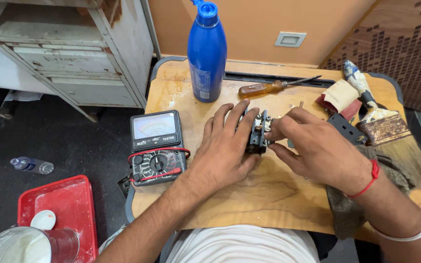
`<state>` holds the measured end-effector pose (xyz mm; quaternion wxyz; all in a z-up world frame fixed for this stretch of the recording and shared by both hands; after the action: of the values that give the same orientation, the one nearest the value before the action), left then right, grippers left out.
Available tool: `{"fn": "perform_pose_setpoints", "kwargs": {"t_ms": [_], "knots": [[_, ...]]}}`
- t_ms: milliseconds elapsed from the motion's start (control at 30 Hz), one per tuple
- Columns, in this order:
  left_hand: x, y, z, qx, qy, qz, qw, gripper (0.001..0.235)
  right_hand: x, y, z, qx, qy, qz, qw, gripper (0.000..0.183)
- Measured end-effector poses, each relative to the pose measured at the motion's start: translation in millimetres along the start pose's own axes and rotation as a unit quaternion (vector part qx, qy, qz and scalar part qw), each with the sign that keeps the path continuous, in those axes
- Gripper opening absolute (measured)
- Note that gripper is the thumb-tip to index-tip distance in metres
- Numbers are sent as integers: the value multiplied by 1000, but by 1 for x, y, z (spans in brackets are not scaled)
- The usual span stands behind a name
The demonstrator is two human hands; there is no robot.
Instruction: The person sands small metal components, wipes them with a cloth, and applies liquid from a blue bottle before reassembling them into an electrical terminal block.
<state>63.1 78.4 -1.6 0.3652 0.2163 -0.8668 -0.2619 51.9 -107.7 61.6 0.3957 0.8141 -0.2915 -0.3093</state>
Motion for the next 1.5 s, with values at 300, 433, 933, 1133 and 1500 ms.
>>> {"fn": "perform_pose_setpoints", "kwargs": {"t_ms": [300,433,933,1133,1500], "knots": [[1,-3,0,42,13,47,998,99,-12,-2,-11,-73,-3,68,995,26],[-1,-4,4,47,24,63,997,101,-14,-4,-8,-64,-14,68,996,25],[-6,-13,10,84,21,80,993,98,-13,-6,-1,-35,7,75,997,19],[-6,-14,12,86,30,81,993,95,-13,-8,2,-49,41,105,992,18],[-3,-14,16,111,14,94,989,86,-3,-6,7,83,98,42,991,22]]}}
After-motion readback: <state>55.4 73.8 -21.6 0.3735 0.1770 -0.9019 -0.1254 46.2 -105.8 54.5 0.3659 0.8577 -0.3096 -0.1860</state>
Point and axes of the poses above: each hand's wrist, its own z-axis away from the middle knuckle, its own y-axis out of the back of the hand, x = y × z, the point moved 2 cm from there along -z, towards the middle knuckle, and after that the axes turned 15 degrees about x, right-handed, at the moved point
